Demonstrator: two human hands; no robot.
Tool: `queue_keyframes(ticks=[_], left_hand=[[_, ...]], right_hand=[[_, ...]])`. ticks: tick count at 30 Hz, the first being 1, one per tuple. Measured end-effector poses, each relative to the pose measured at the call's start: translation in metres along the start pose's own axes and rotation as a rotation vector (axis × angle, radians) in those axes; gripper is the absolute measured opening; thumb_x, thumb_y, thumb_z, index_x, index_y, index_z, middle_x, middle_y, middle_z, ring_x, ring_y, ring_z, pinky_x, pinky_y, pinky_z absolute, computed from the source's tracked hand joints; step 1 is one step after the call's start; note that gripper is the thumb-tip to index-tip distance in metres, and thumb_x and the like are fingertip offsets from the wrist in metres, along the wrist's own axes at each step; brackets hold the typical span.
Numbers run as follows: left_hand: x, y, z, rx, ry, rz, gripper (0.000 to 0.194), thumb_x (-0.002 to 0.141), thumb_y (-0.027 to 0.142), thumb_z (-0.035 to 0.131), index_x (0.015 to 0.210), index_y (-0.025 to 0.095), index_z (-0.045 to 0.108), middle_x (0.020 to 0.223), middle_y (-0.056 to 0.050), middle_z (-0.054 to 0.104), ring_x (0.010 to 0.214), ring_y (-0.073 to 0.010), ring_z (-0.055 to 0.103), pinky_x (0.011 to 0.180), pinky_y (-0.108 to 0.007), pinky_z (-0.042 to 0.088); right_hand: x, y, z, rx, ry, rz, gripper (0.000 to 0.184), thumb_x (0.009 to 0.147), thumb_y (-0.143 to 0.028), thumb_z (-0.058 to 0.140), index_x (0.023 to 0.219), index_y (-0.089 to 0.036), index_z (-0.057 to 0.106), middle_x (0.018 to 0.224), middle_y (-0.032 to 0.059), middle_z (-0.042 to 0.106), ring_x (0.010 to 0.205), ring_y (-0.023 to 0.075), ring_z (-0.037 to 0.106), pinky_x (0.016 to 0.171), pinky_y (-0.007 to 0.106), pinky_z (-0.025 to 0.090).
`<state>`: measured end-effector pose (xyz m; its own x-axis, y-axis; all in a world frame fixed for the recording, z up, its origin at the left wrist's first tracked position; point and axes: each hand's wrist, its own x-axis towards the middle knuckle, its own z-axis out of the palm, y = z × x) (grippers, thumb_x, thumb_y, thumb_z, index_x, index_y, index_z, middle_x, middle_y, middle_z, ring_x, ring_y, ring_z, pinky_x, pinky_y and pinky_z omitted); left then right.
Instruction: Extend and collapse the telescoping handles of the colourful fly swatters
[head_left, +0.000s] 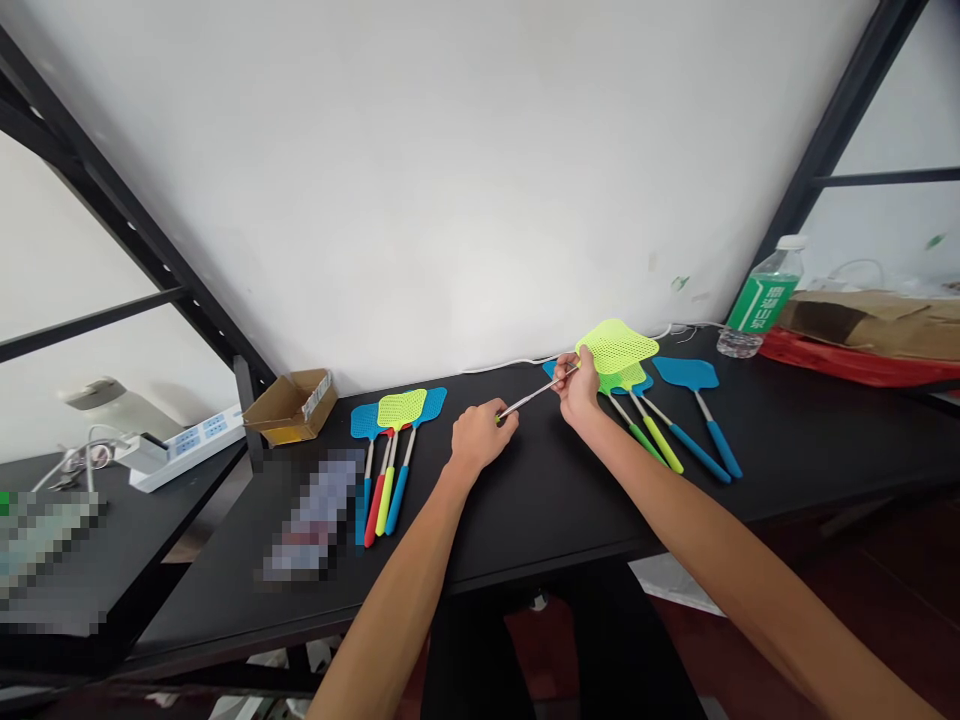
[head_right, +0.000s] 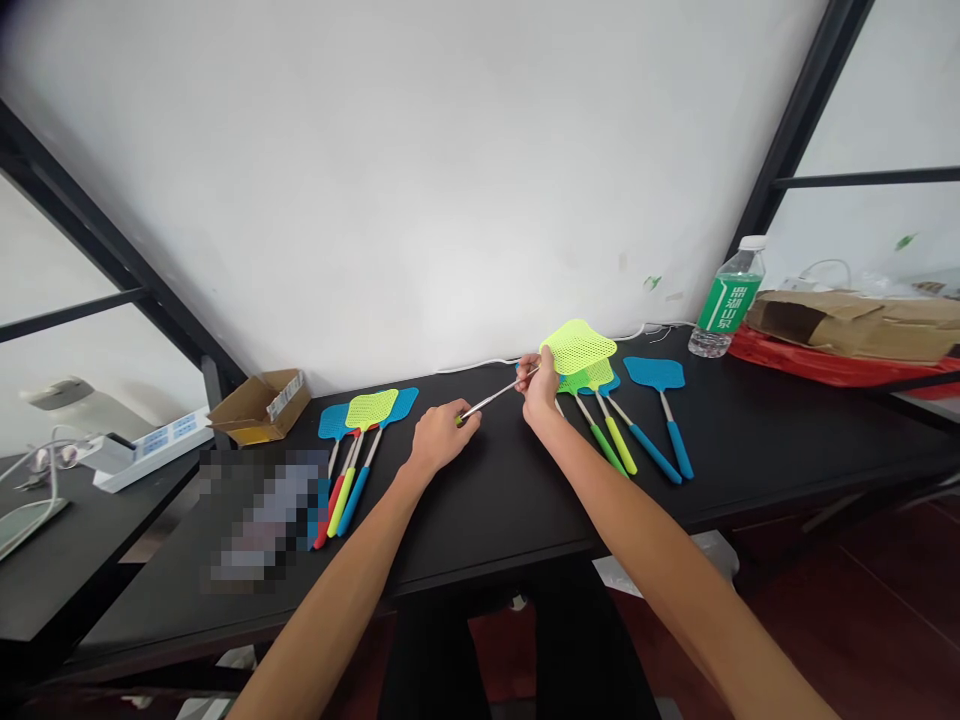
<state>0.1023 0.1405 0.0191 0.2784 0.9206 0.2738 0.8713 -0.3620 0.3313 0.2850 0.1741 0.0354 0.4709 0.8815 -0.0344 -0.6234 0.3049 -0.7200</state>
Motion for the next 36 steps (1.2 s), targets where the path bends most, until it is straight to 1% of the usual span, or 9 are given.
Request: queue_keyframes(ticks=[3, 10, 13, 17, 22, 26, 30, 33, 36], left_hand=[[-0.001, 0.003, -0.002, -0.016, -0.006, 0.009, 0.028, 0.094, 0.049, 0.048, 0.092, 0.029, 0.067, 0.079, -0.001, 0.071, 0.082, -0.0217, 0.066, 0.065, -0.027, 0.039], [-0.004, 0.008, -0.008, -0.016, -0.031, 0.001, 0.037, 0.095, 0.057, 0.046, 0.100, 0.028, 0.070, 0.084, -0.003, 0.072, 0.087, -0.0226, 0.067, 0.070, -0.027, 0.042], [-0.004, 0.007, -0.009, -0.037, -0.020, 0.029, 0.041, 0.096, 0.059, 0.042, 0.105, 0.030, 0.069, 0.085, -0.002, 0.073, 0.088, -0.0226, 0.067, 0.070, -0.027, 0.042], [-0.005, 0.007, -0.011, -0.040, -0.019, 0.064, 0.043, 0.099, 0.058, 0.036, 0.115, 0.034, 0.067, 0.090, -0.002, 0.074, 0.090, -0.0225, 0.067, 0.071, -0.026, 0.042], [-0.006, 0.009, -0.012, -0.003, -0.027, 0.074, 0.045, 0.100, 0.057, 0.032, 0.112, 0.032, 0.068, 0.091, -0.003, 0.073, 0.090, -0.0228, 0.067, 0.071, -0.027, 0.041], [-0.005, 0.009, -0.012, 0.013, -0.039, 0.070, 0.043, 0.100, 0.055, 0.032, 0.109, 0.032, 0.068, 0.090, -0.003, 0.073, 0.089, -0.0229, 0.067, 0.070, -0.027, 0.041], [-0.005, 0.009, -0.012, 0.021, -0.032, 0.081, 0.041, 0.101, 0.053, 0.033, 0.108, 0.032, 0.068, 0.089, -0.003, 0.073, 0.087, -0.0229, 0.067, 0.070, -0.027, 0.041], [-0.006, 0.009, -0.012, 0.029, -0.037, 0.070, 0.041, 0.101, 0.053, 0.033, 0.107, 0.032, 0.068, 0.090, -0.003, 0.073, 0.088, -0.0228, 0.067, 0.070, -0.027, 0.041], [-0.006, 0.008, -0.012, 0.035, -0.038, 0.065, 0.042, 0.101, 0.054, 0.032, 0.107, 0.032, 0.067, 0.090, -0.003, 0.072, 0.088, -0.0232, 0.068, 0.070, -0.027, 0.041]], right_hand=[[0.000, 0.001, 0.001, -0.003, -0.010, 0.010, 0.047, 0.100, -0.042, 0.036, 0.062, -0.019, 0.050, 0.042, -0.0044, 0.044, 0.034, 0.0059, 0.033, 0.034, 0.017, 0.030], [0.002, 0.001, -0.001, -0.008, -0.021, 0.007, 0.046, 0.097, -0.050, 0.041, 0.063, -0.020, 0.049, 0.043, -0.0048, 0.044, 0.034, 0.0063, 0.035, 0.035, 0.018, 0.030], [0.001, 0.000, -0.002, -0.007, -0.022, 0.010, 0.047, 0.097, -0.051, 0.041, 0.063, -0.020, 0.049, 0.043, -0.0049, 0.044, 0.034, 0.0062, 0.035, 0.035, 0.018, 0.030], [0.000, 0.000, -0.001, -0.009, -0.034, 0.017, 0.047, 0.096, -0.052, 0.043, 0.063, -0.020, 0.049, 0.043, -0.0050, 0.044, 0.035, 0.0067, 0.035, 0.035, 0.018, 0.030], [0.000, 0.001, 0.000, -0.016, -0.037, 0.010, 0.045, 0.098, -0.047, 0.041, 0.064, -0.020, 0.049, 0.043, -0.0046, 0.044, 0.035, 0.0068, 0.035, 0.035, 0.018, 0.030], [0.000, 0.001, -0.001, -0.015, -0.052, 0.007, 0.045, 0.097, -0.049, 0.043, 0.063, -0.020, 0.049, 0.043, -0.0047, 0.045, 0.034, 0.0066, 0.035, 0.035, 0.018, 0.030], [0.001, 0.002, -0.001, -0.013, -0.051, 0.013, 0.045, 0.098, -0.045, 0.039, 0.063, -0.019, 0.051, 0.043, -0.0044, 0.045, 0.034, 0.0065, 0.035, 0.035, 0.017, 0.030], [0.001, 0.003, -0.001, -0.029, -0.048, -0.002, 0.045, 0.097, -0.047, 0.041, 0.062, -0.019, 0.050, 0.042, -0.0045, 0.045, 0.034, 0.0064, 0.036, 0.035, 0.017, 0.030], [0.001, 0.006, -0.001, -0.077, -0.037, -0.046, 0.046, 0.096, -0.049, 0.043, 0.062, -0.019, 0.051, 0.045, -0.0032, 0.050, 0.034, 0.0063, 0.037, 0.034, 0.018, 0.031]])
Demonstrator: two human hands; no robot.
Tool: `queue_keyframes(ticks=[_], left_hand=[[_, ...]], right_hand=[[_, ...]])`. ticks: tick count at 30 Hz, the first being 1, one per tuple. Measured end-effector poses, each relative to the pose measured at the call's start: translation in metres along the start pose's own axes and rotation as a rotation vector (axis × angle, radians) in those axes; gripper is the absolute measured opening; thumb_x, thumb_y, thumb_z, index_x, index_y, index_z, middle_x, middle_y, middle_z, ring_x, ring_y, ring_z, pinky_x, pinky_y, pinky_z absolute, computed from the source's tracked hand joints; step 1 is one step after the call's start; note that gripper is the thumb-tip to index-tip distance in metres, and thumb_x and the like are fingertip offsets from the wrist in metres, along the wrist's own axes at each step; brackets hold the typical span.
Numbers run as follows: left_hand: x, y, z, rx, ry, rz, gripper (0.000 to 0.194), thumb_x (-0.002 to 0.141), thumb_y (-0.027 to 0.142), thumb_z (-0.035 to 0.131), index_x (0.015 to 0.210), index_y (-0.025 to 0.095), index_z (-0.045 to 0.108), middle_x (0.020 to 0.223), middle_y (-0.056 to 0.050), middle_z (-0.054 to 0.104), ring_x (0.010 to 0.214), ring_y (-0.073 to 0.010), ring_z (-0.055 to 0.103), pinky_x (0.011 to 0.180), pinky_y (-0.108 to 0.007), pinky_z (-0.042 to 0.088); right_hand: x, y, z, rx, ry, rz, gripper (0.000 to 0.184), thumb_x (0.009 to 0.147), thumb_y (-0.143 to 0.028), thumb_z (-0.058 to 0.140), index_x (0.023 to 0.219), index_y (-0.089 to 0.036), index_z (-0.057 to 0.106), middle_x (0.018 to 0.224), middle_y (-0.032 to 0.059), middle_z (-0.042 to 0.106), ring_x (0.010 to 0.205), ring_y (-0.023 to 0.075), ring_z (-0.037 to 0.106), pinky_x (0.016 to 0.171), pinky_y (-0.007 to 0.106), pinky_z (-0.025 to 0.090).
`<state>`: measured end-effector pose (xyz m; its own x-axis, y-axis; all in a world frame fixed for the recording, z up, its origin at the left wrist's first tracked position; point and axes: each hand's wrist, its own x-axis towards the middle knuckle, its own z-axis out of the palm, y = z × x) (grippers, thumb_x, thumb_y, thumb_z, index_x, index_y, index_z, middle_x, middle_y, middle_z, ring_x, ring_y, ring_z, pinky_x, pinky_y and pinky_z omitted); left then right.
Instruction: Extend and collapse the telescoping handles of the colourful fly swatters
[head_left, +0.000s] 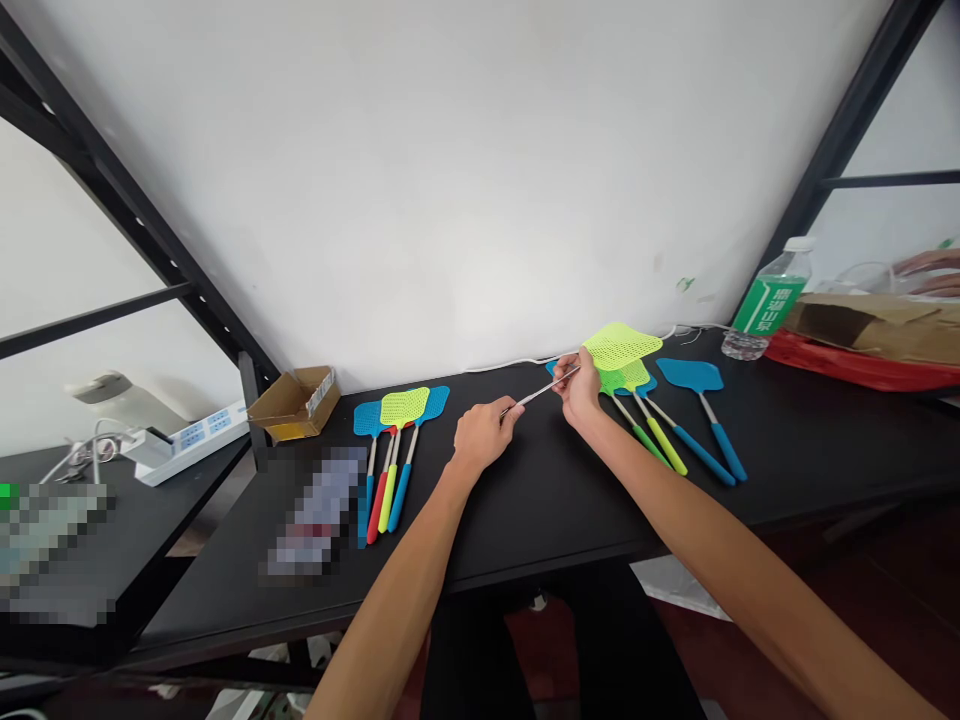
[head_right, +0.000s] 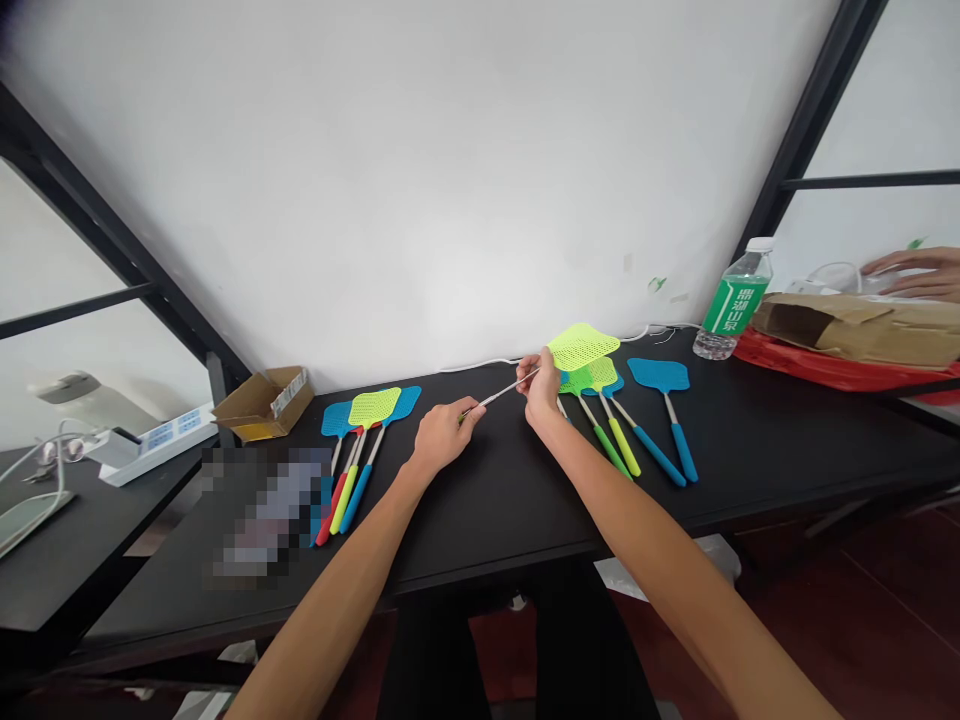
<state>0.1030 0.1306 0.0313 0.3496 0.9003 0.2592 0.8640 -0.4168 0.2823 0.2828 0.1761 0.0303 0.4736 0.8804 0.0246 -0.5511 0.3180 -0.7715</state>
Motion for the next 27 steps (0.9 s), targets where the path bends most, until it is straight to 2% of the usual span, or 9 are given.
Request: queue_keyframes(ticks=[12, 20, 27], left_hand=[[0.000, -0.001, -0.002, 0.061, 0.002, -0.014, 0.040, 0.101, 0.051, 0.032, 0.109, 0.032, 0.066, 0.092, -0.005, 0.072, 0.089, -0.0257, 0.068, 0.073, -0.030, 0.042], [-0.001, 0.001, -0.003, 0.078, 0.012, 0.000, 0.041, 0.101, 0.052, 0.030, 0.110, 0.032, 0.066, 0.092, -0.005, 0.072, 0.089, -0.0261, 0.068, 0.073, -0.030, 0.042], [0.000, 0.003, -0.002, 0.070, 0.017, -0.002, 0.043, 0.101, 0.053, 0.029, 0.109, 0.031, 0.065, 0.090, -0.005, 0.072, 0.087, -0.0257, 0.068, 0.070, -0.029, 0.041]], right_hand=[[0.000, 0.008, -0.003, -0.045, -0.036, -0.025, 0.044, 0.097, -0.044, 0.041, 0.063, -0.018, 0.054, 0.048, -0.0019, 0.055, 0.034, 0.0057, 0.040, 0.034, 0.017, 0.032], [0.001, 0.011, -0.003, -0.060, -0.061, -0.043, 0.045, 0.095, -0.049, 0.045, 0.062, -0.019, 0.053, 0.049, -0.0007, 0.056, 0.034, 0.0072, 0.041, 0.033, 0.019, 0.033], [-0.010, 0.014, 0.002, -0.093, -0.151, -0.061, 0.046, 0.096, -0.050, 0.044, 0.062, -0.019, 0.053, 0.049, -0.0005, 0.055, 0.035, 0.0074, 0.041, 0.034, 0.019, 0.033]])
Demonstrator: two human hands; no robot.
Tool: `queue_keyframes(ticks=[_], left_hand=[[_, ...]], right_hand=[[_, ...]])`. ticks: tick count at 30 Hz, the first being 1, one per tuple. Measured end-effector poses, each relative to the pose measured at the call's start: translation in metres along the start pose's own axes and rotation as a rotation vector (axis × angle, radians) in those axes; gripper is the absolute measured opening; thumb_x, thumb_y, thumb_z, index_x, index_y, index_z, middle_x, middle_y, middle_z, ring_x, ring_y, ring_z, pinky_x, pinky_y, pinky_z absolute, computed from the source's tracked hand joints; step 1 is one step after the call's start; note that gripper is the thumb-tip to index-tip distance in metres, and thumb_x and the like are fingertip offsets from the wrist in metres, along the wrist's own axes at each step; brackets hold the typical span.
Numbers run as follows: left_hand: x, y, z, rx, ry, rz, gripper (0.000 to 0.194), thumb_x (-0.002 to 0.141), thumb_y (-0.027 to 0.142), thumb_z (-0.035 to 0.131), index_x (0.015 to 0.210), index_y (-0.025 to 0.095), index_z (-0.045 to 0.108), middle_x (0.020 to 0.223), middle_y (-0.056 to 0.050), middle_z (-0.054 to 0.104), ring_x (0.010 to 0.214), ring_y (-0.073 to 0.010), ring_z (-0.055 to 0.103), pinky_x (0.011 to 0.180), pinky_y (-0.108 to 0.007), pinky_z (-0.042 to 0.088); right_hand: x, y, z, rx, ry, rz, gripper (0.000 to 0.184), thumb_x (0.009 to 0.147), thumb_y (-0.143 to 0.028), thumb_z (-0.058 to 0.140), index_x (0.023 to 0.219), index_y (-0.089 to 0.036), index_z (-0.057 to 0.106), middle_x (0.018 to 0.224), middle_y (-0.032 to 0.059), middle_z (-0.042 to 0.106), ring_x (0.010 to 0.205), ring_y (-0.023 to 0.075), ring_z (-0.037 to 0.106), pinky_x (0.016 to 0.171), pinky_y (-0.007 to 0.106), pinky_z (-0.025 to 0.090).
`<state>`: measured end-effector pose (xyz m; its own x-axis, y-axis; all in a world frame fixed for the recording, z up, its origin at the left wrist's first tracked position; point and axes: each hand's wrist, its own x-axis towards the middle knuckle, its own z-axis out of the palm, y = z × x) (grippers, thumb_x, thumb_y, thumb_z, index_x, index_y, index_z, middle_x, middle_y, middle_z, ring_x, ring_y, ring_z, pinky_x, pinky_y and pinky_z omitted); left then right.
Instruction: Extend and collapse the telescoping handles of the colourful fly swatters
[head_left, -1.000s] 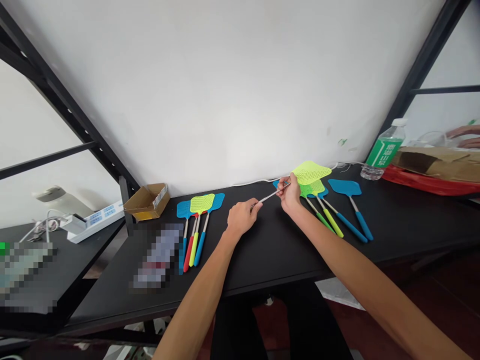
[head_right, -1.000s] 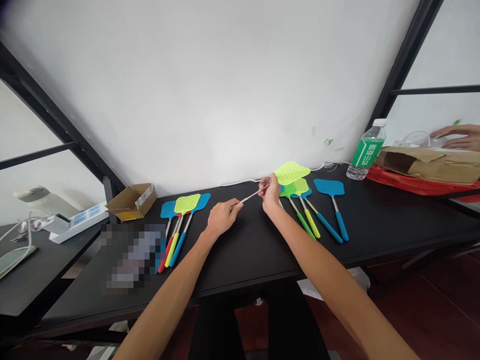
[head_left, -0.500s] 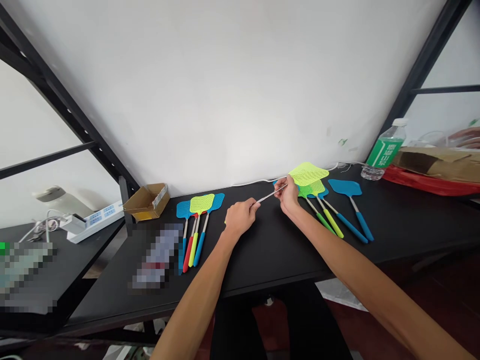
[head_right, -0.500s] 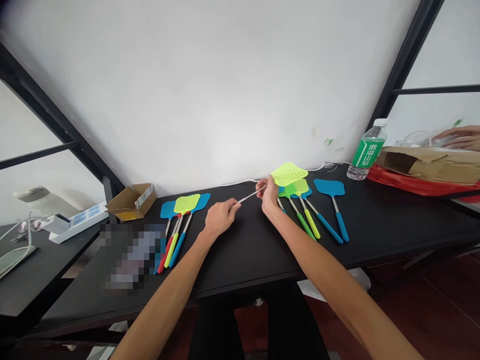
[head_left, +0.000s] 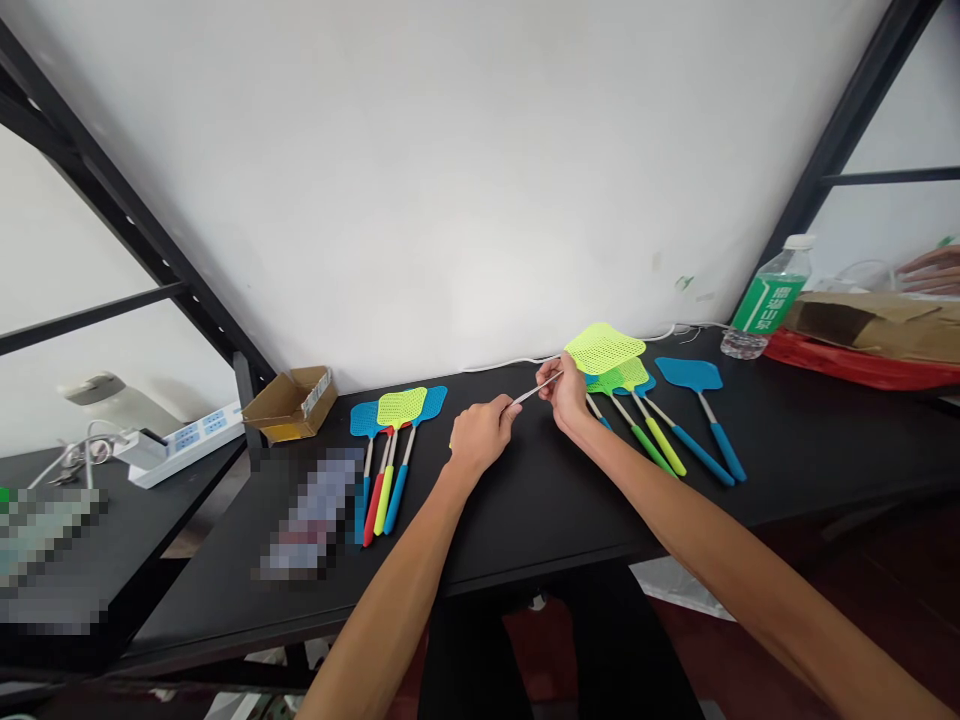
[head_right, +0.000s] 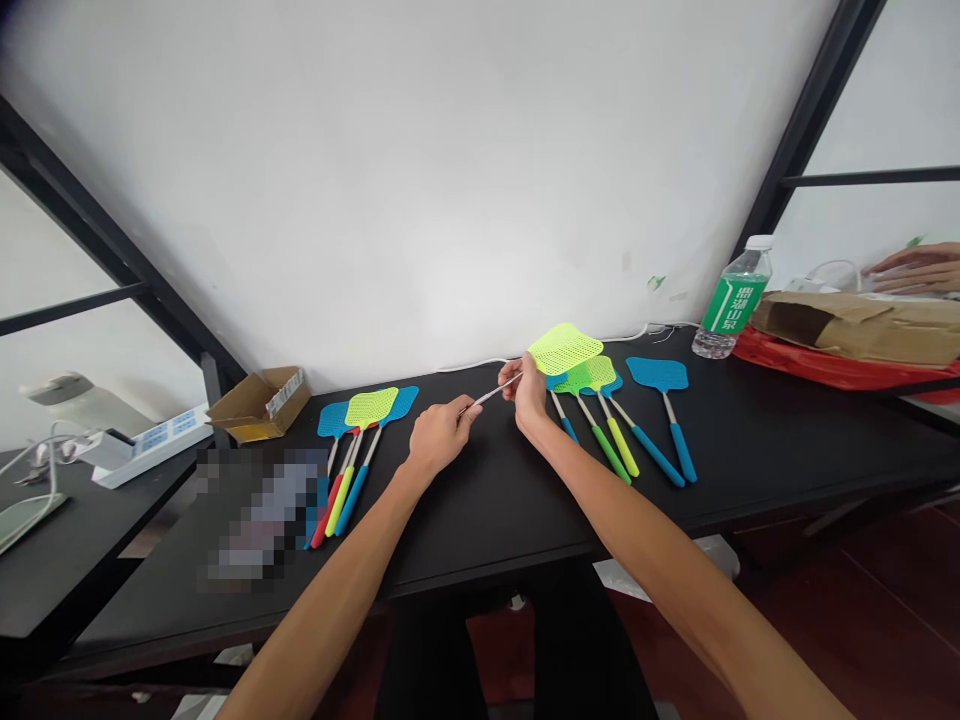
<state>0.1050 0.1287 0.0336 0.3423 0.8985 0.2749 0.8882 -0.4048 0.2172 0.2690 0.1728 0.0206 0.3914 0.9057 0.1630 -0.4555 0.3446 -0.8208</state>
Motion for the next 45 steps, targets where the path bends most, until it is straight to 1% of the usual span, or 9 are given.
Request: queue_keyframes(ticks=[6, 9, 16, 20, 26, 30, 36, 40, 45], left_hand=[[-0.001, 0.001, 0.001, -0.030, 0.010, 0.000, 0.041, 0.101, 0.052, 0.031, 0.109, 0.031, 0.065, 0.090, -0.005, 0.073, 0.086, -0.0255, 0.068, 0.068, -0.028, 0.040], [0.000, 0.001, 0.001, -0.055, 0.007, -0.012, 0.042, 0.101, 0.053, 0.031, 0.110, 0.031, 0.066, 0.090, -0.005, 0.073, 0.086, -0.0247, 0.068, 0.068, -0.028, 0.039], [0.000, -0.001, 0.003, -0.129, 0.052, 0.002, 0.044, 0.101, 0.053, 0.031, 0.109, 0.030, 0.067, 0.090, -0.004, 0.074, 0.084, -0.0241, 0.068, 0.063, -0.028, 0.036], [0.001, -0.002, 0.005, -0.144, 0.061, -0.014, 0.043, 0.101, 0.053, 0.033, 0.108, 0.030, 0.068, 0.090, -0.004, 0.074, 0.083, -0.0240, 0.068, 0.063, -0.028, 0.035], [0.001, -0.003, 0.007, -0.168, 0.075, -0.013, 0.043, 0.101, 0.052, 0.033, 0.102, 0.029, 0.069, 0.089, -0.004, 0.073, 0.082, -0.0237, 0.067, 0.062, -0.028, 0.033], [0.001, -0.004, 0.007, -0.176, 0.091, -0.003, 0.042, 0.101, 0.052, 0.034, 0.100, 0.029, 0.069, 0.087, -0.003, 0.073, 0.080, -0.0233, 0.066, 0.060, -0.028, 0.031], [0.002, -0.001, 0.007, -0.246, 0.106, 0.022, 0.041, 0.101, 0.052, 0.034, 0.100, 0.028, 0.068, 0.081, -0.002, 0.071, 0.075, -0.0204, 0.065, 0.061, -0.027, 0.032], [0.002, 0.004, 0.008, -0.312, 0.101, 0.050, 0.040, 0.101, 0.051, 0.035, 0.108, 0.028, 0.067, 0.082, -0.001, 0.070, 0.074, -0.0188, 0.064, 0.063, -0.026, 0.035], [0.001, 0.005, 0.010, -0.300, 0.087, 0.086, 0.032, 0.099, 0.046, 0.042, 0.114, 0.029, 0.065, 0.085, 0.000, 0.072, 0.079, -0.0200, 0.066, 0.067, -0.026, 0.039]], right_hand=[[-0.006, 0.004, 0.004, -0.027, -0.077, 0.013, 0.050, 0.094, -0.057, 0.045, 0.063, -0.019, 0.056, 0.052, 0.0006, 0.057, 0.037, 0.0077, 0.043, 0.035, 0.021, 0.033], [-0.008, 0.009, 0.005, -0.049, -0.098, 0.049, 0.052, 0.092, -0.060, 0.047, 0.062, -0.019, 0.057, 0.055, 0.0015, 0.060, 0.038, 0.0082, 0.044, 0.035, 0.021, 0.034], [-0.017, 0.020, 0.009, -0.111, -0.212, 0.147, 0.048, 0.088, -0.060, 0.051, 0.067, -0.019, 0.064, 0.070, 0.0039, 0.069, 0.051, 0.0111, 0.055, 0.040, 0.021, 0.039], [-0.020, 0.020, 0.009, -0.129, -0.265, 0.174, 0.048, 0.087, -0.061, 0.051, 0.069, -0.019, 0.067, 0.074, 0.0039, 0.070, 0.052, 0.0111, 0.055, 0.042, 0.022, 0.040], [-0.021, 0.021, 0.008, -0.176, -0.283, 0.163, 0.050, 0.087, -0.062, 0.050, 0.074, -0.019, 0.071, 0.076, 0.0047, 0.070, 0.053, 0.0115, 0.056, 0.043, 0.022, 0.040], [-0.021, 0.022, 0.008, -0.162, -0.303, 0.178, 0.050, 0.088, -0.063, 0.050, 0.077, -0.019, 0.073, 0.073, 0.0042, 0.069, 0.052, 0.0111, 0.055, 0.044, 0.022, 0.041], [-0.020, 0.015, 0.012, -0.124, -0.265, 0.166, 0.051, 0.086, -0.064, 0.052, 0.076, -0.019, 0.073, 0.073, 0.0044, 0.069, 0.053, 0.0116, 0.055, 0.044, 0.023, 0.038], [-0.017, 0.007, 0.013, -0.068, -0.235, 0.158, 0.044, 0.083, -0.059, 0.059, 0.078, -0.018, 0.074, 0.070, 0.0030, 0.066, 0.055, 0.0116, 0.055, 0.046, 0.023, 0.039], [-0.010, 0.001, 0.009, 0.047, -0.109, 0.173, 0.038, 0.082, -0.053, 0.062, 0.075, -0.017, 0.071, 0.062, 0.0006, 0.061, 0.045, 0.0080, 0.042, 0.043, 0.023, 0.035]])
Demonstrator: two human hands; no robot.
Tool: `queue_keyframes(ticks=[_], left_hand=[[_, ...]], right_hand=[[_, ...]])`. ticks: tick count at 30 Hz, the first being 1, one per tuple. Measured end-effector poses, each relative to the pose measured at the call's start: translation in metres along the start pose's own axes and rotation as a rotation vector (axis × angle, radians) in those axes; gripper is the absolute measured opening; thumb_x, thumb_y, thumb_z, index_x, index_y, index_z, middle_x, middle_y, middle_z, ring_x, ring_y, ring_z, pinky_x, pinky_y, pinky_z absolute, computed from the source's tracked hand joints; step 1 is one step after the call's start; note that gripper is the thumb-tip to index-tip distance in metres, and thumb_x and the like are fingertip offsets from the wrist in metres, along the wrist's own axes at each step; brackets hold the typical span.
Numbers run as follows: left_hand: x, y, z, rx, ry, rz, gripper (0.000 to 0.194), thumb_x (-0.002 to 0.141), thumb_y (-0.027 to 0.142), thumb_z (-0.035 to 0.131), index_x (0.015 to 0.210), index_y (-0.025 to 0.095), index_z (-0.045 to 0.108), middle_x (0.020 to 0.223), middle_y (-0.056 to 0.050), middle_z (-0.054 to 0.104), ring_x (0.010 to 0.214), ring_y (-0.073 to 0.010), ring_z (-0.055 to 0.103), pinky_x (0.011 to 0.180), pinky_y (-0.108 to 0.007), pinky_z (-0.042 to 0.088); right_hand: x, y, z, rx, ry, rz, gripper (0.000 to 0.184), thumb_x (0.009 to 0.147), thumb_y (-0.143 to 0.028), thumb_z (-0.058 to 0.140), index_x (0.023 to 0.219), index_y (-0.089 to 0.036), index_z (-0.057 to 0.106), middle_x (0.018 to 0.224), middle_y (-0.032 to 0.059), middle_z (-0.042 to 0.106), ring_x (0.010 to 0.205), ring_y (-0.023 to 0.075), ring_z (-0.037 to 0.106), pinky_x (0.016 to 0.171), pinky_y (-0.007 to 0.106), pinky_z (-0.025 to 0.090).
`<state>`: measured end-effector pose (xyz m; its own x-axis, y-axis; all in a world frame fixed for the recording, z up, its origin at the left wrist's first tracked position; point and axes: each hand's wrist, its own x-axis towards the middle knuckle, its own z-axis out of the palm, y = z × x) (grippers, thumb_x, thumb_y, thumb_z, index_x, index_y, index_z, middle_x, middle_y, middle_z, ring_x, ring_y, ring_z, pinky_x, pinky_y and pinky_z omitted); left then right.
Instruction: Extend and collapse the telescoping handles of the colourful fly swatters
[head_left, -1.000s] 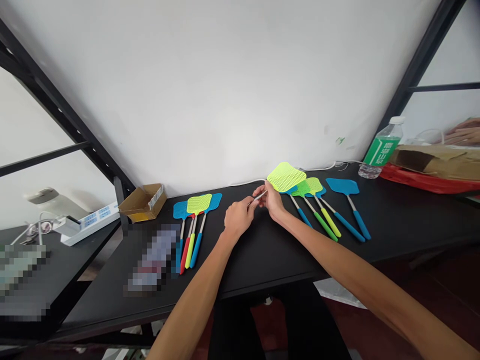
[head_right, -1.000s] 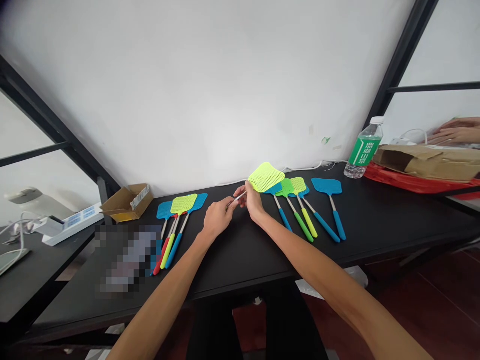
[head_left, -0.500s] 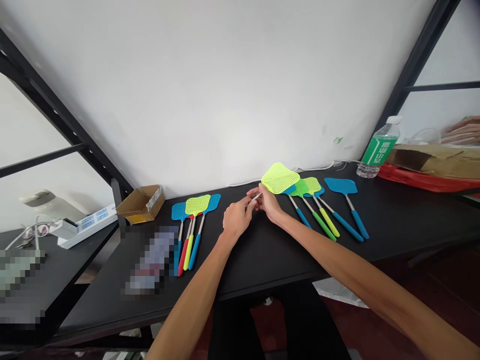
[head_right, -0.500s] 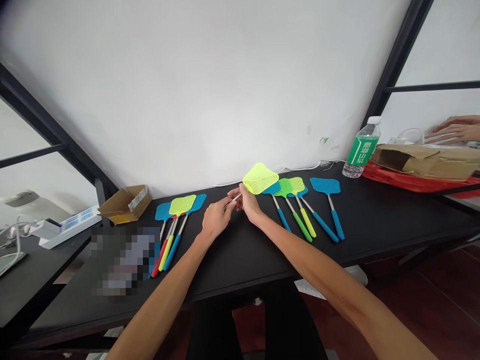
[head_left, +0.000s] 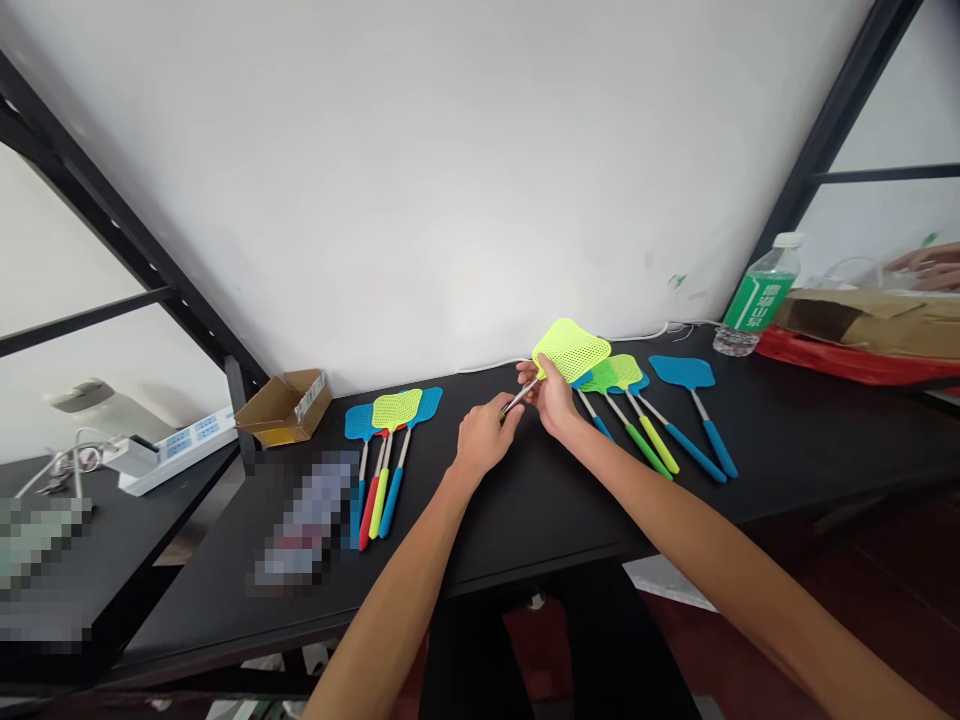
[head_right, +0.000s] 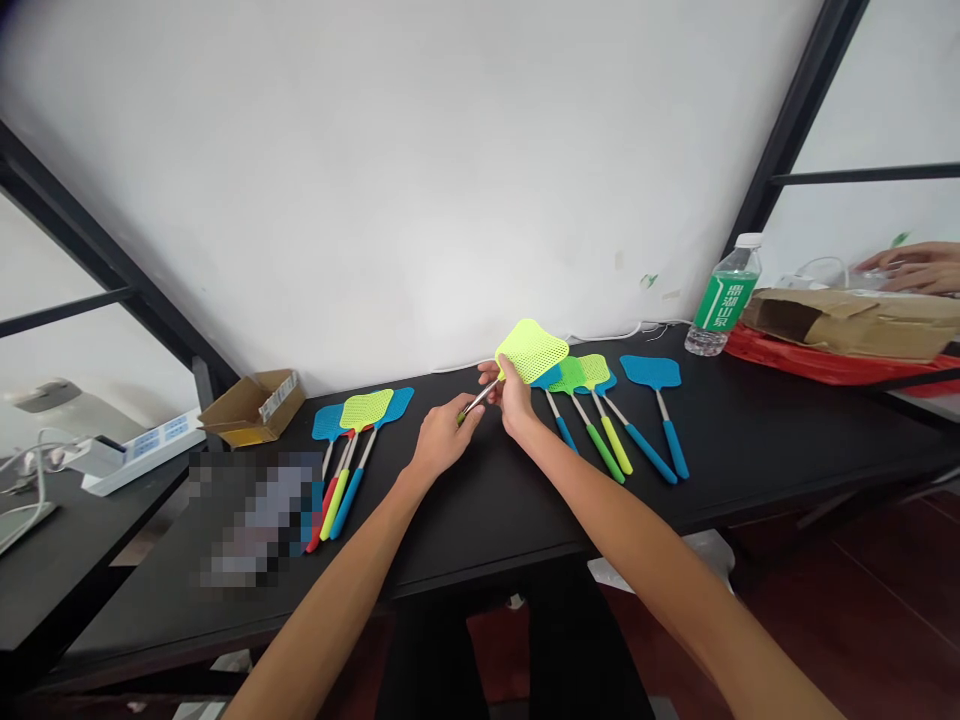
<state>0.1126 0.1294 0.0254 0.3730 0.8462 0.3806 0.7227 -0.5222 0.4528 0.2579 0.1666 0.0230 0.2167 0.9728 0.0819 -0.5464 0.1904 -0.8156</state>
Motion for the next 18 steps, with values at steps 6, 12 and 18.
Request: queue_keyframes(ticks=[6, 12, 18], left_hand=[[0.000, -0.004, -0.001, 0.027, -0.004, -0.013, 0.032, 0.098, 0.047, 0.045, 0.113, 0.029, 0.065, 0.086, -0.001, 0.072, 0.077, -0.0197, 0.066, 0.065, -0.027, 0.039], [0.000, -0.005, -0.002, 0.045, -0.021, -0.010, 0.035, 0.098, 0.052, 0.043, 0.101, 0.028, 0.068, 0.081, -0.001, 0.071, 0.076, -0.0196, 0.065, 0.064, -0.026, 0.036], [0.001, -0.002, -0.003, 0.060, -0.046, -0.032, 0.038, 0.098, 0.053, 0.042, 0.098, 0.027, 0.069, 0.079, -0.002, 0.071, 0.076, -0.0204, 0.065, 0.063, -0.026, 0.035]], right_hand=[[0.005, -0.009, -0.005, 0.113, 0.088, -0.048, 0.039, 0.088, -0.050, 0.056, 0.071, -0.017, 0.066, 0.054, -0.0017, 0.054, 0.041, 0.0068, 0.038, 0.039, 0.022, 0.031], [0.010, -0.018, -0.009, 0.174, 0.212, -0.075, 0.041, 0.094, -0.048, 0.047, 0.071, -0.017, 0.062, 0.050, -0.0037, 0.049, 0.038, 0.0057, 0.035, 0.037, 0.021, 0.028], [0.013, -0.017, -0.013, 0.148, 0.235, -0.087, 0.042, 0.092, -0.055, 0.047, 0.072, -0.019, 0.059, 0.050, -0.0045, 0.048, 0.036, 0.0068, 0.034, 0.036, 0.023, 0.029]])
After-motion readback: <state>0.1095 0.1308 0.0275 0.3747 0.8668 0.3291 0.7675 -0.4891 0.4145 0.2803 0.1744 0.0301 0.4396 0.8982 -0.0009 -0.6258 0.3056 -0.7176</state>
